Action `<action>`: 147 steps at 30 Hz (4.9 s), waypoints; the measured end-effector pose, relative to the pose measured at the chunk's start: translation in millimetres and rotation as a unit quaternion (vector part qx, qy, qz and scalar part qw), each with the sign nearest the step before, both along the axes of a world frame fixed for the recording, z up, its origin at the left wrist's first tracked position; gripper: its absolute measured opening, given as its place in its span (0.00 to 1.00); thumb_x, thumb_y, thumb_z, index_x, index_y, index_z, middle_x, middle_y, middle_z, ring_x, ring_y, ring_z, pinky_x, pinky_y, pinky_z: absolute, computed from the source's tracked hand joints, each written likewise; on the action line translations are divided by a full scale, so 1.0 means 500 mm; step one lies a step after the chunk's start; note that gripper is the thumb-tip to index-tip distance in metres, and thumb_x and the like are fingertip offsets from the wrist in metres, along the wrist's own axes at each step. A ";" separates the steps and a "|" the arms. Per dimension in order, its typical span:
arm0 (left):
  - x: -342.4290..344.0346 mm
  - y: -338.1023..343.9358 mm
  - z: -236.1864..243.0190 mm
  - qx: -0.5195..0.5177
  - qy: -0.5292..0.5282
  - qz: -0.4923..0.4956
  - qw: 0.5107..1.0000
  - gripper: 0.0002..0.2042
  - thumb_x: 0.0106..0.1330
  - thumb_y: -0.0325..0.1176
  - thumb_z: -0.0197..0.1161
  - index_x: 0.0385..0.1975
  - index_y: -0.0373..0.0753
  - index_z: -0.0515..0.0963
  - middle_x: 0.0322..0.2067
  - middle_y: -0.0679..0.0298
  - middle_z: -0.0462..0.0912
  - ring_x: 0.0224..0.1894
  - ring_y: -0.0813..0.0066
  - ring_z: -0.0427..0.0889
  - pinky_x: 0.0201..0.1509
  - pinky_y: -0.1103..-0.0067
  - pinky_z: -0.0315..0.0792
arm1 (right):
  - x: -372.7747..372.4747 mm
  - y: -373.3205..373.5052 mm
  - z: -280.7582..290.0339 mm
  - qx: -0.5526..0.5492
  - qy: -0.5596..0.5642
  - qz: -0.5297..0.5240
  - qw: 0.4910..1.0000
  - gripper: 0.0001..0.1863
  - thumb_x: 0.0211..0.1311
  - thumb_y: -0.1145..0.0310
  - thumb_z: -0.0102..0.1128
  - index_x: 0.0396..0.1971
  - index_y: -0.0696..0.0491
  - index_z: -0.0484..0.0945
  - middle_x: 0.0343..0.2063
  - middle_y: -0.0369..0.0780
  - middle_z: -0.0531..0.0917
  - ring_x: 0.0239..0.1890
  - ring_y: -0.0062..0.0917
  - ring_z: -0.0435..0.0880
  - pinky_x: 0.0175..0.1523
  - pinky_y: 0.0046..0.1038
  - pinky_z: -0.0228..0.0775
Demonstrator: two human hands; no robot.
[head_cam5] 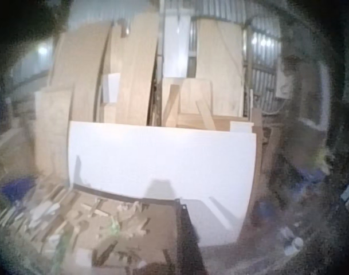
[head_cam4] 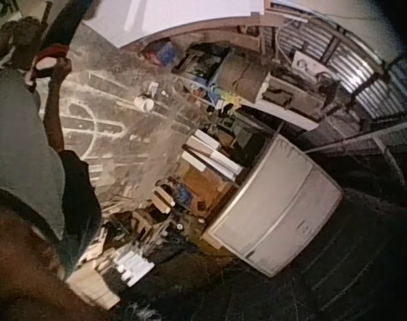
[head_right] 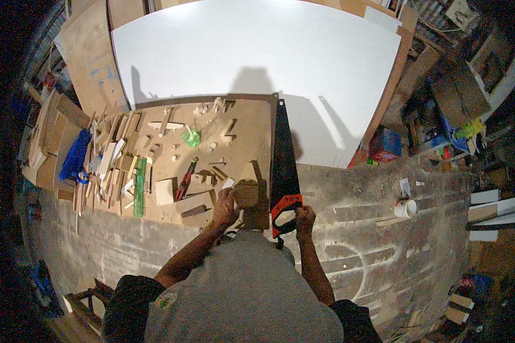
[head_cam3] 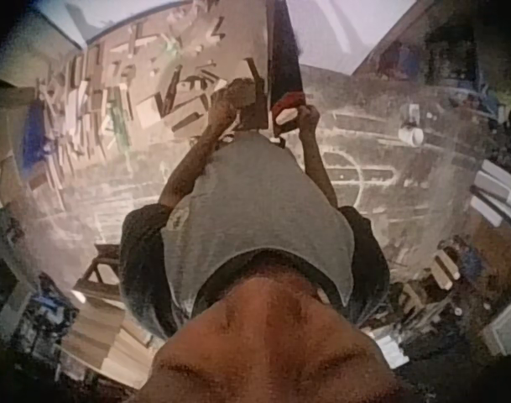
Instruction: Marking a wooden block with a pencil, using a hand saw to cut the block on a table, and handling various wood scraps in a workshop.
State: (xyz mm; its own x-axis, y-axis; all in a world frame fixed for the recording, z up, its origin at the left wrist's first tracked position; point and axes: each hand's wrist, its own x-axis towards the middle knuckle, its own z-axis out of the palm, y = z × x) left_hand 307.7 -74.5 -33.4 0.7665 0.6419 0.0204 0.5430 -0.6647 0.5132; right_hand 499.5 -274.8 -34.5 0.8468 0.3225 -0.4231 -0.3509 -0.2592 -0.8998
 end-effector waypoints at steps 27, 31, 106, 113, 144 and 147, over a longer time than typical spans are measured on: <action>0.043 0.011 -0.043 0.032 0.102 -0.070 0.992 0.39 0.57 0.55 0.64 0.68 0.51 0.58 0.70 0.59 0.52 0.68 0.54 0.56 0.67 0.58 0.56 | -0.010 -0.018 -0.051 -0.009 0.010 0.018 1.000 0.05 0.48 0.71 0.54 0.23 0.56 0.73 0.18 0.33 0.69 0.21 0.19 0.68 0.29 0.25 0.60; 0.040 0.011 -0.030 0.047 0.086 -0.061 0.993 0.37 0.56 0.54 0.65 0.66 0.48 0.63 0.69 0.59 0.54 0.68 0.51 0.57 0.66 0.57 0.58 | -0.016 0.008 -0.041 0.023 0.031 0.025 0.999 0.05 0.48 0.71 0.54 0.24 0.57 0.73 0.19 0.33 0.70 0.21 0.20 0.68 0.30 0.25 0.61; 0.067 0.016 -0.006 0.011 0.098 -0.062 0.993 0.47 0.46 0.50 0.73 0.65 0.41 0.57 0.64 0.54 0.57 0.69 0.57 0.55 0.64 0.59 0.60 | 0.002 0.086 -0.051 0.061 0.025 -0.027 0.997 0.15 0.63 0.55 0.57 0.22 0.48 0.71 0.17 0.29 0.65 0.18 0.16 0.64 0.27 0.24 0.58; 0.023 0.041 -0.038 0.057 0.067 -0.077 0.993 0.43 0.54 0.53 0.66 0.65 0.34 0.56 0.63 0.52 0.60 0.65 0.47 0.59 0.61 0.53 0.61 | 0.014 0.087 -0.082 0.049 0.028 -0.010 0.998 0.15 0.62 0.55 0.57 0.22 0.49 0.72 0.17 0.30 0.67 0.18 0.16 0.65 0.26 0.23 0.58; -0.034 0.062 0.068 -0.049 -0.139 0.073 0.986 0.48 0.44 0.40 0.72 0.64 0.28 0.50 0.57 0.40 0.61 0.59 0.43 0.61 0.63 0.56 0.56 | -0.097 0.137 -0.142 -0.044 -0.072 0.035 0.996 0.22 0.63 0.50 0.59 0.24 0.56 0.75 0.16 0.34 0.71 0.20 0.20 0.70 0.27 0.26 0.62; -0.063 0.077 0.059 -0.026 -0.192 0.077 0.978 0.49 0.43 0.40 0.72 0.64 0.28 0.51 0.57 0.42 0.62 0.60 0.43 0.62 0.64 0.56 0.56 | -0.119 0.156 -0.127 -0.093 -0.152 0.040 0.983 0.23 0.62 0.50 0.59 0.25 0.58 0.75 0.17 0.38 0.74 0.21 0.23 0.72 0.28 0.29 0.64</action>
State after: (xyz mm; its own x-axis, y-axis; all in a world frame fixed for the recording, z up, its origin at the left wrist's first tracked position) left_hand 276.2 -35.9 -3.8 0.6033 0.7565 0.2524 0.3950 -0.5583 0.7296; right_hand 439.7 -197.0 -98.0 0.9181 0.3343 -0.2128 -0.0455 -0.4446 -0.8946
